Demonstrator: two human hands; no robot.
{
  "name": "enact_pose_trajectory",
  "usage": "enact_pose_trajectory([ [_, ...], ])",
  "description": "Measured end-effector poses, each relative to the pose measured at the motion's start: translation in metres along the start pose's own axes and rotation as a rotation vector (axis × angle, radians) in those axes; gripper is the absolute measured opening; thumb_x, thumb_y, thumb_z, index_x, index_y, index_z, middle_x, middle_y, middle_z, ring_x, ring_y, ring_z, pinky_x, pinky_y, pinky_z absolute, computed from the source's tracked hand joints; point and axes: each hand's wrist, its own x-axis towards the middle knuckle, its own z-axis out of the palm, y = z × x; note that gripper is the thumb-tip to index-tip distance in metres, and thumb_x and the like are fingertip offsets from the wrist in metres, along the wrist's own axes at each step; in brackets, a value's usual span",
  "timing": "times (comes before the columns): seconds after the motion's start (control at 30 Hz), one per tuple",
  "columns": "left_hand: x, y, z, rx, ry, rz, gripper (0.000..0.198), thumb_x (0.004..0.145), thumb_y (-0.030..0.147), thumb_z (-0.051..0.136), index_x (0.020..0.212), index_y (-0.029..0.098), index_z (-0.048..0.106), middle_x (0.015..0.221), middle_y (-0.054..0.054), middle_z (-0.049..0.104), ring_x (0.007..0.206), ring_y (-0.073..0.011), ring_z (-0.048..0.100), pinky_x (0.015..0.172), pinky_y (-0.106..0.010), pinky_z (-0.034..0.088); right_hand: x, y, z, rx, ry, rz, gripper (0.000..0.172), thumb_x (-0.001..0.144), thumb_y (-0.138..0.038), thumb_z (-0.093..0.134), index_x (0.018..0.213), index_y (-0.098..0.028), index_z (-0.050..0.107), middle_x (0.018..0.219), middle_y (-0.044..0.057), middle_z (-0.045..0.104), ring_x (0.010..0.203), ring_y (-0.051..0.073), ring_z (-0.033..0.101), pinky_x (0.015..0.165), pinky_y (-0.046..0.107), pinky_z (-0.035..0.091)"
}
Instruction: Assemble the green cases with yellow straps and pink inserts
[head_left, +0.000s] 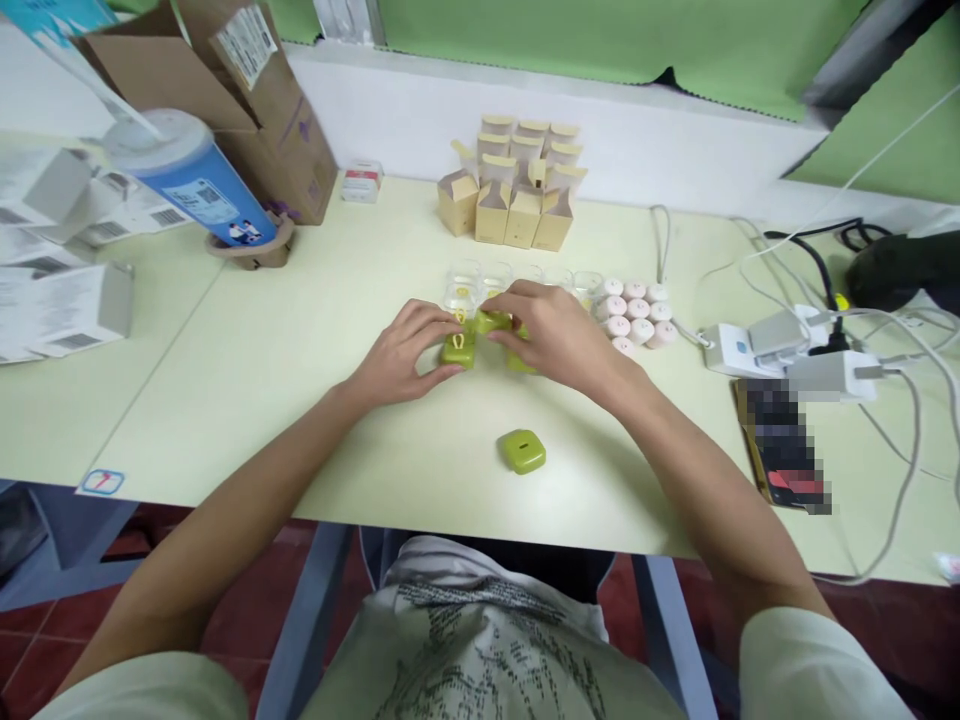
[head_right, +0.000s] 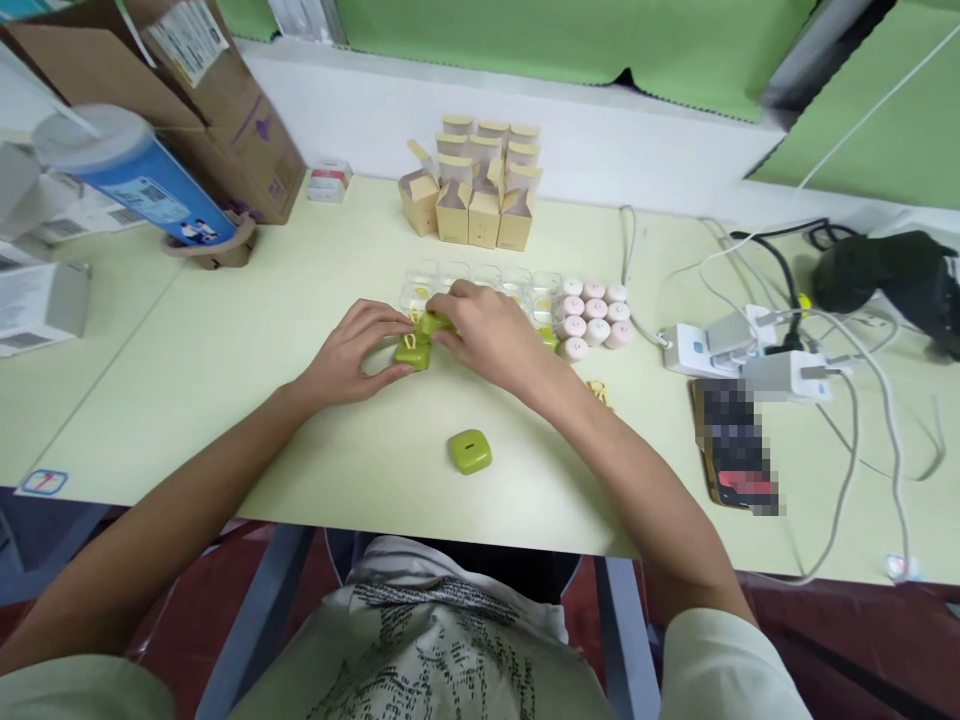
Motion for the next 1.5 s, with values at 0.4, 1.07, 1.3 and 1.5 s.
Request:
enact_pose_trajectory([
  [0.4,0.000,0.004,-0.003,-0.010,0.010,0.006,0.041,0.105,0.052,0.077,0.134,0.024,0.072,0.131,-0.013,0.082,0.127,-0.0318,0.073,0.113,-0.055,0.059,0.007,-0.006,0.014,-0.355,-0.134,-0.034,0.026,0.113,-0.018,0.063,0.130,-0.009,0.082,0.124,0.021,0.079,0.119,0.035,0.068,0.092,0.040,0.041],
  [1.07,-0.013,-0.011,0.000,-0.144,0.068,-0.155,0.076,0.091,0.066,0.091,0.151,0.027,0.066,0.130,-0.010,0.060,0.100,-0.0190,0.072,0.096,-0.042,0.071,0.009,0.000,0.026,-0.416,-0.097,-0.031,0.040,0.108,0.001,0.047,0.139,-0.009,0.070,0.136,0.023,0.070,0.107,0.033,0.074,0.089,0.040,0.044],
  [1.3,-0.011,-0.013,0.000,-0.253,0.030,-0.246,0.072,0.090,0.061,0.093,0.147,0.026,0.066,0.134,-0.010,0.060,0.102,-0.0209,0.077,0.101,-0.049,0.071,0.008,-0.001,0.028,-0.421,-0.076,-0.041,0.036,0.108,-0.002,0.051,0.137,-0.010,0.070,0.138,0.024,0.069,0.106,0.032,0.073,0.089,0.040,0.044],
  [1.5,-0.010,-0.015,0.002,-0.342,0.064,-0.274,0.073,0.087,0.066,0.094,0.142,0.026,0.068,0.132,-0.008,0.060,0.105,-0.0221,0.080,0.102,-0.049,0.073,0.008,-0.002,0.029,-0.412,-0.078,-0.049,0.038,0.109,-0.002,0.047,0.139,-0.011,0.070,0.139,0.024,0.069,0.102,0.030,0.073,0.089,0.039,0.044],
])
